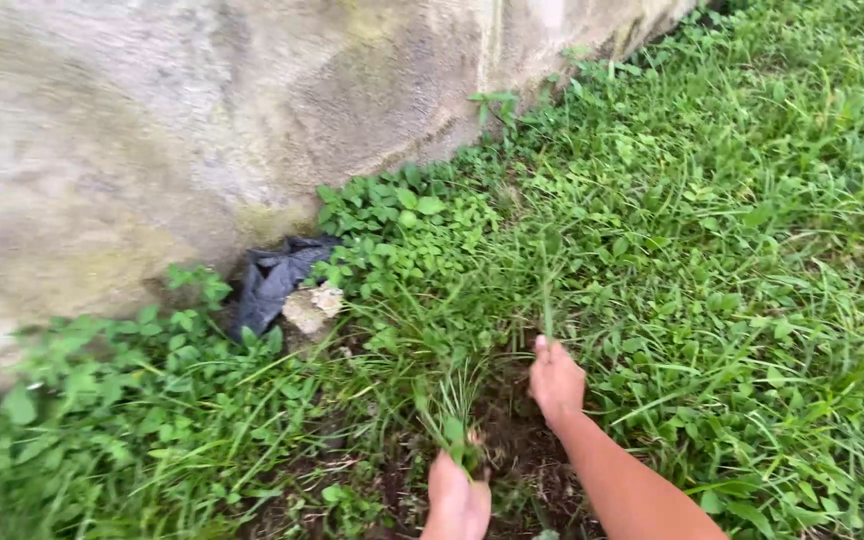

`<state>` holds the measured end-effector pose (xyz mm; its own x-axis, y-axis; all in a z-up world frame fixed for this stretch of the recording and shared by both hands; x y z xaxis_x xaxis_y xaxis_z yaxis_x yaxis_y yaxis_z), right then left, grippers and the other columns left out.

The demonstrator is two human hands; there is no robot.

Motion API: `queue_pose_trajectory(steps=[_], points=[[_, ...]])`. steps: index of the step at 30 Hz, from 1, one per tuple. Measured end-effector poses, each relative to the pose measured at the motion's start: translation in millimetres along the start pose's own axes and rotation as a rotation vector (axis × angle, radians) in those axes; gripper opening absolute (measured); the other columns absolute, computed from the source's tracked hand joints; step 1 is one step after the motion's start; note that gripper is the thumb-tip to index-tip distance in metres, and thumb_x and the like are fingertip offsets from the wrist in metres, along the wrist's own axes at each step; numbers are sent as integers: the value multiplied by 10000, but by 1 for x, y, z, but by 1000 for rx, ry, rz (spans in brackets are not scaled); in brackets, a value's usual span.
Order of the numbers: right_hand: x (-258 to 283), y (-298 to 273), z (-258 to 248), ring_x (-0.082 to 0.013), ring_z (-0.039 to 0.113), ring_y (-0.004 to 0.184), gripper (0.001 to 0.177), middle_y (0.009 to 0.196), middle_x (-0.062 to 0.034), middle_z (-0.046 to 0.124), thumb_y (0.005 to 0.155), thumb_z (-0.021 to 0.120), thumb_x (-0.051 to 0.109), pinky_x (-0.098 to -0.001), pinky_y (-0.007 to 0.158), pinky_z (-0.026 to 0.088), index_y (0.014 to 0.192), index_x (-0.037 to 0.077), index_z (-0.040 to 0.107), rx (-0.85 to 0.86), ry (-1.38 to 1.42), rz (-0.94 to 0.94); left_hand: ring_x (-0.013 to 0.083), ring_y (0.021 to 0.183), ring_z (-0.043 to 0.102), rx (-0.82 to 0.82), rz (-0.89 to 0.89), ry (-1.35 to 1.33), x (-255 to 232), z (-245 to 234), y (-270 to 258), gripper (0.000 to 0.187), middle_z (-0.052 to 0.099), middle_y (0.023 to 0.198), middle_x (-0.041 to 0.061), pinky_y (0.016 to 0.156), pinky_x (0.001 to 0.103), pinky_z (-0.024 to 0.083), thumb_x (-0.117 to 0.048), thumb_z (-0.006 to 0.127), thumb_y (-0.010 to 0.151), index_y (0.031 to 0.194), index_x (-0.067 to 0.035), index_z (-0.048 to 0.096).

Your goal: Pulling weeds and grass from a patch of soil next to a concrete wall by hand.

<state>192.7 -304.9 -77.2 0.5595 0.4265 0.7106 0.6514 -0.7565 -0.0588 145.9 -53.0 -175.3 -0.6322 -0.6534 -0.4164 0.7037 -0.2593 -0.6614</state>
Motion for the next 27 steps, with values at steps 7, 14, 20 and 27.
queue_pose_trajectory(steps=[7,14,20,27], points=[[6,-75,-41,-322,712,628,472,739,-220,706,1077,399,448,-433,677,563,1020,49,644,91,233,264,126,855,428,-182,-7,16,-87,-63,-68,120,608,953,-29,801,348,315,-257,571,997,1025,-161,636],[103,-168,-64,-194,521,491,445,607,-67,476,1061,442,425,-388,508,411,955,16,582,357,519,117,149,801,467,-115,-4,-56,-120,-60,-91,167,652,941,-38,759,355,345,-291,561,987,1038,-196,690],[220,-276,-18,-169,518,506,406,594,-51,494,1045,462,410,-341,519,439,880,52,559,679,395,-20,165,785,492,-109,119,-53,-187,-85,-140,166,634,915,-10,704,371,357,-288,558,1009,1036,-173,673],[324,-459,124,-131,471,534,307,637,13,491,1063,510,354,-331,523,371,890,101,530,1329,247,-31,320,954,644,-402,248,28,-385,-223,-231,321,701,1031,150,849,510,522,-183,439,998,1152,-42,683]])
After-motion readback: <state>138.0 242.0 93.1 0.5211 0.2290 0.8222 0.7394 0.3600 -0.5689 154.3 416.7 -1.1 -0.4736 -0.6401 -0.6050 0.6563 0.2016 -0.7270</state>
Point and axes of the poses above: each hand's wrist, its own y-axis towards the middle knuckle, its own z-axis out of the palm, x = y × z, the point moved 9 cm from there along y, towards the middle knuckle
